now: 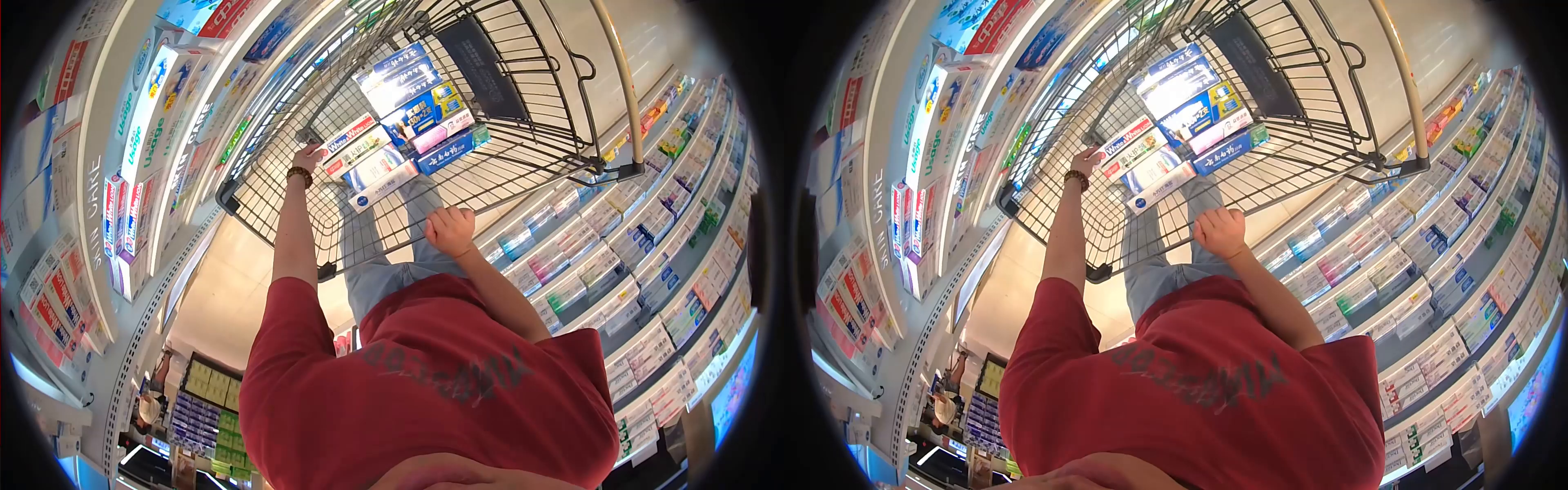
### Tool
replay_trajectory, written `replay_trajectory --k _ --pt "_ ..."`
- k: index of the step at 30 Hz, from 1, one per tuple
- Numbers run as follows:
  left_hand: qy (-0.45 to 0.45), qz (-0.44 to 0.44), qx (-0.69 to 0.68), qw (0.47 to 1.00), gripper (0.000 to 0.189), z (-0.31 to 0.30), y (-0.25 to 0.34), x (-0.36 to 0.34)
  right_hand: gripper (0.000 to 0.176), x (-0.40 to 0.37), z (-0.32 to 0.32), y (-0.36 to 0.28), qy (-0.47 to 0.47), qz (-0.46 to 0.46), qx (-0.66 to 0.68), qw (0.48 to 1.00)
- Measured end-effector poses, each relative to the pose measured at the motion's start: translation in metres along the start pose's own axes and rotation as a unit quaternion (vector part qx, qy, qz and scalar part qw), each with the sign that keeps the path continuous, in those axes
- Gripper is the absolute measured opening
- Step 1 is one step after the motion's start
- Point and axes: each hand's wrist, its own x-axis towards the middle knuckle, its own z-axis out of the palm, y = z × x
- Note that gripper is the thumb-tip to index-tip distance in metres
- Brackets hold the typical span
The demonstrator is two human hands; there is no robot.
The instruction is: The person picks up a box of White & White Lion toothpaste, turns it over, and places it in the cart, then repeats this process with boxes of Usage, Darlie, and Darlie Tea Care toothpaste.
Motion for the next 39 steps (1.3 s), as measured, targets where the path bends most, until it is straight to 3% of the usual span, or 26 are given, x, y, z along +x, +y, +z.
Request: replay_trajectory --k 3,4,7,8,12,15,20,21,23,24,25,29,31,33,34,35,37,39 --pt "0.083 0.052 0.14 0.985 0.039 0.01 0.023 -0.018 0.011 0.0 0.001 0.0 -0.006 0.002 -0.008 1.0" --pt "0.074 0.037 0.075 0.994 0.036 0.013 0.018 -0.012 0.01 0.0 0.001 0.001 -0.007 0.001 -0.011 1.0" --pt "0.088 0.05 0.078 0.992 0.034 0.022 0.02 -0.009 0.009 0.0 0.001 0.0 -0.005 0.003 -0.014 1.0" --pt "0.151 0.038 0.173 0.973 0.03 0.03 0.029 -0.015 0.008 0.0 0.002 0.0 -0.002 0.004 -0.013 1.0" --pt "0.202 -0.031 0.169 0.964 0.025 0.04 0.062 -0.031 0.007 0.001 0.0 -0.001 -0.002 0.002 -0.016 1.0" --pt "0.183 0.025 0.219 0.958 0.025 0.039 0.054 -0.025 0.008 0.002 0.0 -0.001 0.0 -0.001 -0.019 1.0" --pt "0.101 0.057 0.291 0.95 0.03 0.024 0.052 -0.027 0.008 -0.003 0.001 -0.001 -0.001 0.003 -0.011 1.0" --pt "0.071 0.033 0.315 0.946 0.035 0.02 0.073 -0.041 0.008 -0.002 0.002 0.001 -0.004 -0.003 -0.009 1.0" --pt "0.087 0.044 0.376 0.921 0.036 0.018 0.074 -0.042 0.008 -0.005 0.004 0.001 -0.01 -0.005 -0.014 1.0" --pt "0.108 0.047 0.362 0.925 0.03 0.015 0.084 -0.056 0.008 -0.007 0.007 0.002 -0.017 -0.007 -0.015 1.0" --pt "0.125 0.106 0.376 0.912 0.027 0.012 0.09 -0.067 0.008 -0.007 0.008 0.001 -0.02 -0.011 -0.014 1.0" --pt "0.281 0.176 0.304 0.893 0.026 -0.005 0.2 -0.211 0.01 -0.002 -0.001 -0.004 -0.025 -0.015 -0.016 0.999" --pt "0.437 0.232 0.237 0.836 0.02 -0.035 0.229 -0.27 0.011 0.0 -0.001 -0.004 -0.019 -0.016 -0.018 1.0" --pt "0.609 0.259 0.201 0.722 0.015 -0.08 0.226 -0.299 0.012 -0.001 -0.001 -0.005 -0.017 -0.02 -0.022 0.999" --pt "0.651 0.28 0.235 0.665 0.018 -0.108 0.223 -0.31 0.012 -0.001 -0.002 -0.006 -0.016 -0.022 -0.032 0.999" --pt "0.689 0.296 0.27 0.604 0.022 -0.137 0.22 -0.32 0.013 -0.001 -0.003 -0.006 -0.016 -0.024 -0.041 0.999" --pt "0.687 0.293 0.376 0.549 0.038 -0.187 0.216 -0.337 0.013 -0.002 -0.001 -0.008 -0.013 -0.03 -0.05 0.998" --pt "0.678 0.259 0.415 0.548 0.047 -0.225 0.209 -0.337 0.013 -0.003 0.0 -0.007 -0.009 -0.032 -0.056 0.998"
